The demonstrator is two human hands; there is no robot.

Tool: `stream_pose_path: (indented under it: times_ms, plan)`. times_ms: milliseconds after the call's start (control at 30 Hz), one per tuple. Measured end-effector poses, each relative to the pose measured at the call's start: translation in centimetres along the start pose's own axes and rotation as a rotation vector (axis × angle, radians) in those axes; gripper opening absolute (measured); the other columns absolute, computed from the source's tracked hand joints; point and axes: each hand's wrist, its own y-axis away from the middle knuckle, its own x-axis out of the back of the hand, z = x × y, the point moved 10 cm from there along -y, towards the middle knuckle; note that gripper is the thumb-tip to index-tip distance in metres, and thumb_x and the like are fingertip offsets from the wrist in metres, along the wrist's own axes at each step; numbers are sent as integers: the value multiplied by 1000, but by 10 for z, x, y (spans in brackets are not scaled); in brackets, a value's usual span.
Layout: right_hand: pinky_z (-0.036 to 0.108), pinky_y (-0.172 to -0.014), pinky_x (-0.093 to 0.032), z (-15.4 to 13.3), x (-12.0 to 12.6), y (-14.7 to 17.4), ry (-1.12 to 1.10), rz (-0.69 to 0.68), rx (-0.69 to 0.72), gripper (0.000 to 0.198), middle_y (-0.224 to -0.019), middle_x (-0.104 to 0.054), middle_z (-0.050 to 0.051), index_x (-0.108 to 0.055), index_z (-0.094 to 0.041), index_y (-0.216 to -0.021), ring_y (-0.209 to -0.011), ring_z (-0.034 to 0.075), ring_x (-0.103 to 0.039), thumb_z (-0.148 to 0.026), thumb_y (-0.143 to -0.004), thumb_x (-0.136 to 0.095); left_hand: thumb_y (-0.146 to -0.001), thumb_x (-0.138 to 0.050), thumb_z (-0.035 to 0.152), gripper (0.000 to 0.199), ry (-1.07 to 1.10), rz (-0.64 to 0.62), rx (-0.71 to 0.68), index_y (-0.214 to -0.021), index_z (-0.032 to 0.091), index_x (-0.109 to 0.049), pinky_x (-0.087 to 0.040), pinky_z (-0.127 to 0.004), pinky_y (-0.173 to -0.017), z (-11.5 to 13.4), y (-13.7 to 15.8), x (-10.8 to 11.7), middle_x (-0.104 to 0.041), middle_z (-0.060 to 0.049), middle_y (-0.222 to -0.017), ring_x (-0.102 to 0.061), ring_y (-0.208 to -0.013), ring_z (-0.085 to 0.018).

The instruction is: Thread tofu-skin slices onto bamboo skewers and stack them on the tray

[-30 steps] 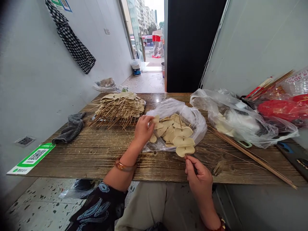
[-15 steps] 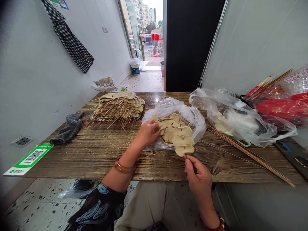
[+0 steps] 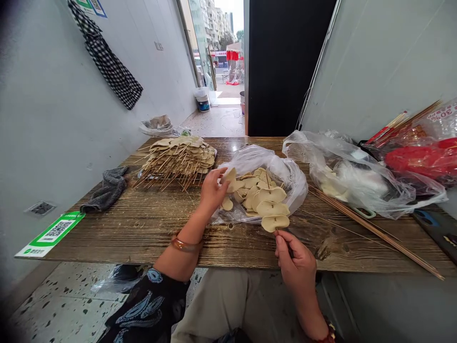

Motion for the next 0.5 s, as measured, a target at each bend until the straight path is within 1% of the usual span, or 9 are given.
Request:
stream_pose_path:
  times_ms: [67, 133, 233, 300, 367, 400, 433, 500]
  plan:
    - [21, -40, -43, -1, 0, 0, 0, 1, 5, 35, -56, -59, 0, -72, -14, -98, -43, 11, -51, -44, -83, -59, -70, -56, 10, 38, -158, -46, -129, -106, 20, -66, -40, -38, -94, 16, 3, -5, -62, -8, -112, -54, -104, -23]
    - [21, -39, -42, -3, -1, 0, -2, -3, 9, 36, -55, -59, -1, -72, -14, -98, -42, 10, -50, -44, -84, -58, -68, -55, 7, 37, -233, -159, -226, -99, 22, -69, -39, -39, -97, 27, 8, -16, -62, -6, -115, -52, -108, -23]
    - [21, -39, -43, -6, -1, -1, 0, -8, 20, 36, -55, -58, -1, -71, -14, -99, -42, 10, -50, -44, -85, -57, -65, -58, 7, 30, -286, -323, -312, -88, 22, -70, -38, -42, -98, 33, 16, -33, -62, -6, -117, -50, -112, -25]
    - [20, -40, -43, -7, -2, -1, 7, -12, 25, 36, -56, -59, 0, -71, -15, -98, -43, 10, -51, -45, -85, -56, -66, -62, 10, 17, -270, -390, -329, -78, 21, -70, -37, -44, -98, 34, 18, -38, -63, -7, -115, -49, -114, -27]
    - [20, -40, -43, -6, -3, -1, 12, -22, 25, 36, -57, -59, 0, -71, -15, -98, -44, 11, -51, -45, -85, -56, -67, -64, 13, 5, -184, -371, -291, -68, 19, -66, -37, -43, -97, 34, 15, -34, -66, -7, -108, -51, -110, -26]
    - [21, -40, -43, -4, -3, -1, 13, -27, 24, 36, -57, -59, 0, -71, -15, -98, -44, 11, -51, -45, -86, -56, -68, -65, 15, 4, -112, -338, -248, -66, 18, -64, -38, -41, -96, 32, 11, -30, -67, -7, -104, -53, -106, -24]
    - [21, -40, -43, -3, -3, 0, 14, -33, 22, 36, -57, -58, 0, -70, -15, -99, -44, 11, -51, -45, -86, -56, -70, -64, 17, 4, -20, -300, -185, -66, 17, -63, -40, -39, -92, 29, 8, -24, -67, -7, -100, -55, -101, -22]
    - [21, -41, -43, 0, -4, 0, 14, -50, 13, 35, -58, -58, -1, -70, -15, -100, -45, 11, -51, -44, -86, -56, -73, -63, 22, 7, 216, -238, -8, -70, 16, -62, -45, -32, -79, 16, 3, -16, -67, -5, -89, -58, -84, -17]
